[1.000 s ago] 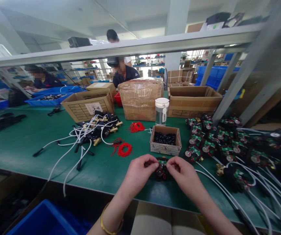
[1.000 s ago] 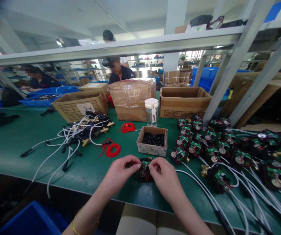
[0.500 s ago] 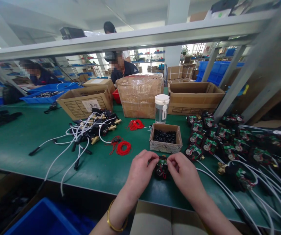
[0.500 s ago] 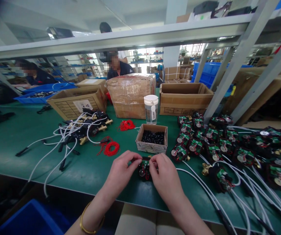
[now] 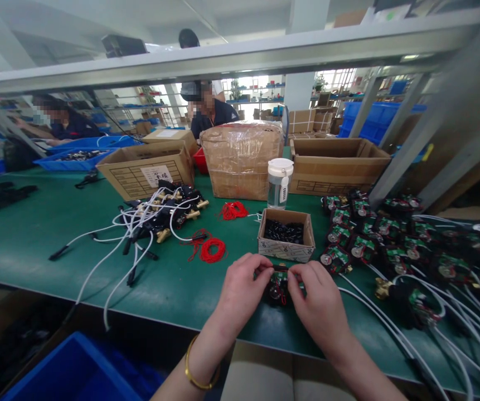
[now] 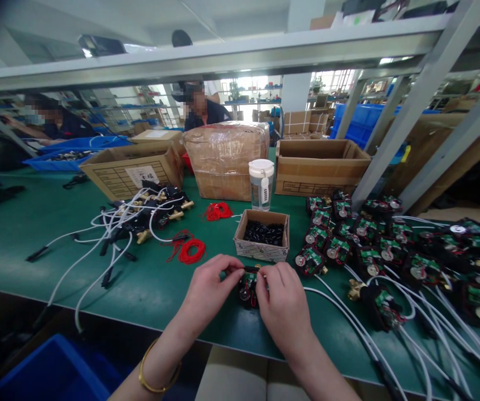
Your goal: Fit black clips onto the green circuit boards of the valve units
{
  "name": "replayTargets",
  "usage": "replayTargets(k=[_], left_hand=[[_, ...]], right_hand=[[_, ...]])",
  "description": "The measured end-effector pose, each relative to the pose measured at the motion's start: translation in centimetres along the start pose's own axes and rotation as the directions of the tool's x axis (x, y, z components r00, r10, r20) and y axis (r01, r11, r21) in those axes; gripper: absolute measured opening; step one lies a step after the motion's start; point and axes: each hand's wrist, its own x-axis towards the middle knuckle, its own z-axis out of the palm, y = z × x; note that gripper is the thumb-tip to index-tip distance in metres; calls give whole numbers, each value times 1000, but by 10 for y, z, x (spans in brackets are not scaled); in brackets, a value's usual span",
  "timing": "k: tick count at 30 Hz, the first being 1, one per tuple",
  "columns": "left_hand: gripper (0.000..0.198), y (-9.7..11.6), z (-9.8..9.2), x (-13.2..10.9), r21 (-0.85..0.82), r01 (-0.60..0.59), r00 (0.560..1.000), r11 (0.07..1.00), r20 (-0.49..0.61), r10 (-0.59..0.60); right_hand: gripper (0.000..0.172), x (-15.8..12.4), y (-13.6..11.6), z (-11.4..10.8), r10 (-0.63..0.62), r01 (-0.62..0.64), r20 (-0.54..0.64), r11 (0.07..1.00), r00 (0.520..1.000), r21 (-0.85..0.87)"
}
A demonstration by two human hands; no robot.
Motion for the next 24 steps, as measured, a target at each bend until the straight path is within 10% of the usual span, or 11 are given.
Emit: replayTargets(k=[11, 24], left_hand=[[13, -6, -9, -5, -48, 67, 996, 997, 59, -64], [26, -6, -15, 10, 111, -196, 965, 974, 196, 172]], right_hand=[[13, -2, 1, 3, 14, -15, 10, 999, 1000, 46], [12, -3, -1, 0, -27, 28, -9, 993, 1000, 119]])
